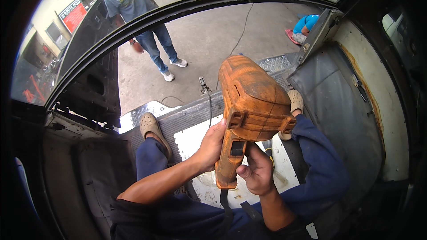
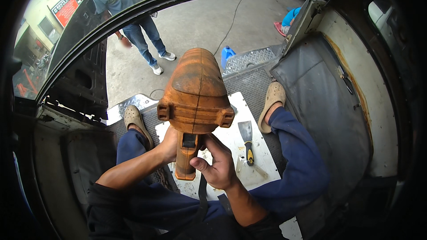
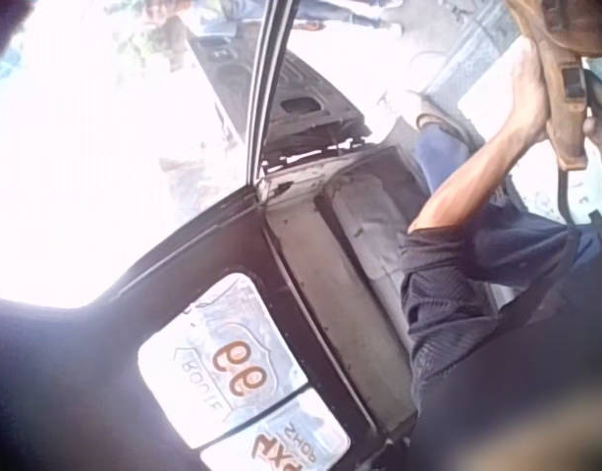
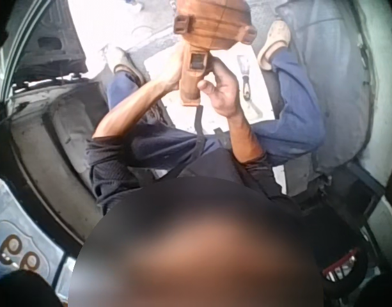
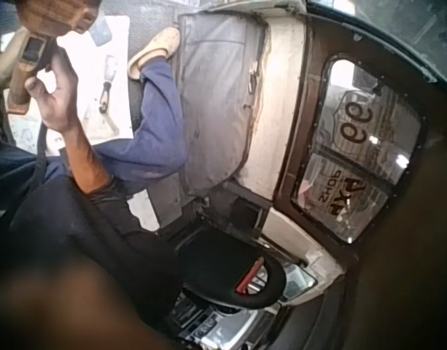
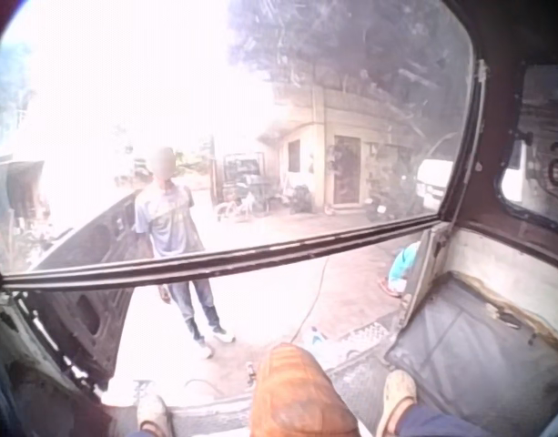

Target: The person uses a heat gun and a scraper to remove adhesive residue from the interior surface of a vehicle windshield. They repeatedly apply heat and scrape along the lower edge of the glass, then peel away loosened strips of residue by hand.

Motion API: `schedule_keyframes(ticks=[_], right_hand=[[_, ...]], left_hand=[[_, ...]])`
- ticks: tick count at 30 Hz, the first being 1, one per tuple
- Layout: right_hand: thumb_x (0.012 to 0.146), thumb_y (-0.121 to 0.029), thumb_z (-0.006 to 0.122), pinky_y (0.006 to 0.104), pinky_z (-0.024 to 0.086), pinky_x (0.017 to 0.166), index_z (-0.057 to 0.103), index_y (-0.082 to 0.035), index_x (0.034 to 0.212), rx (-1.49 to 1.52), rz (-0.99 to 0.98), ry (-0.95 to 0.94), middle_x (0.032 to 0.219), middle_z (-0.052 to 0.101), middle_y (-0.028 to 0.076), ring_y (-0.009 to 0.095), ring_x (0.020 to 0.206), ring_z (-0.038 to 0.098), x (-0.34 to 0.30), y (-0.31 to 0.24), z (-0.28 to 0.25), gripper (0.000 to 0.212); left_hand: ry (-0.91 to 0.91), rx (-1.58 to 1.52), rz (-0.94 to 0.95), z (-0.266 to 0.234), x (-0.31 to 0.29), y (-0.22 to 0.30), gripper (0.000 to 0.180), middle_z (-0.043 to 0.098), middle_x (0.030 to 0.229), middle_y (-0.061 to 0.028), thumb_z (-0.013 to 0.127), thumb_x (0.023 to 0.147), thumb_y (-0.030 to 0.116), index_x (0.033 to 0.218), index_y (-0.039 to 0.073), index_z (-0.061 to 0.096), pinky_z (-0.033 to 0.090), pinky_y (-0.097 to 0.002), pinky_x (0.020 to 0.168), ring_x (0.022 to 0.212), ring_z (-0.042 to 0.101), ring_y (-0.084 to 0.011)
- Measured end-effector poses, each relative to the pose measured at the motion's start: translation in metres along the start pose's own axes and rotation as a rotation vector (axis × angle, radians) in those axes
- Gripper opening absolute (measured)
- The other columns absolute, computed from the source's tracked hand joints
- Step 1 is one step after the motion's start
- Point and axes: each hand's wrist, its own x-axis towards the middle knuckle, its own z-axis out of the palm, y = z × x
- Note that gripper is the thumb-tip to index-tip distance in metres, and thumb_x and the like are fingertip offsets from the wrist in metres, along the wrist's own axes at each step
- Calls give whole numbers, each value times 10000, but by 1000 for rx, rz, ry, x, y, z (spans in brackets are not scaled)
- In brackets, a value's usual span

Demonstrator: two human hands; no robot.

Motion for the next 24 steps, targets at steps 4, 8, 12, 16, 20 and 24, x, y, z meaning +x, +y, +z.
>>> schedule_keyframes(ticks=[4,8,12,16,20,24], right_hand=[[935,-213,577,329,419,925,488,84,1235,115,16,-47,1099,597,145,205,1010,555,10,-7,1,431],[985,-232,461,335,426,916,436,75,1280,109,65,-16,1128,590,161,227,1013,561,21,-20,20,426],[996,-231,406,344,426,904,405,51,1318,0,79,29,1131,580,182,257,1017,559,24,-28,39,428],[996,-213,370,366,392,961,377,49,1341,-43,34,19,1227,524,199,277,1120,516,21,-29,47,433],[993,-194,371,377,371,995,406,48,1313,-100,-11,27,1246,510,192,278,1149,499,20,-28,54,403],[1000,-211,378,373,442,871,498,41,1196,-13,-40,-25,1064,587,165,277,981,568,18,-20,60,342]], left_hand=[[119,-10,128,1,1,1,429,566,819,-8,349,1029,431,1074,46,533,439,-222,593,661,507,-67],[200,37,311,-4,0,8,376,440,704,61,365,1028,429,966,90,514,316,-201,524,585,355,-31],[223,80,444,-11,-4,12,369,425,705,65,344,1037,408,975,85,513,312,-201,521,581,346,-29],[219,114,534,-15,-7,10,375,428,712,65,340,1038,406,995,77,515,318,-201,525,590,355,-27],[256,132,552,-19,-11,9,371,434,708,62,344,1037,407,1004,79,516,325,-203,507,573,363,-29],[215,75,582,-27,-21,12,336,381,677,61,332,1040,393,929,102,457,320,-206,481,552,351,-39]])
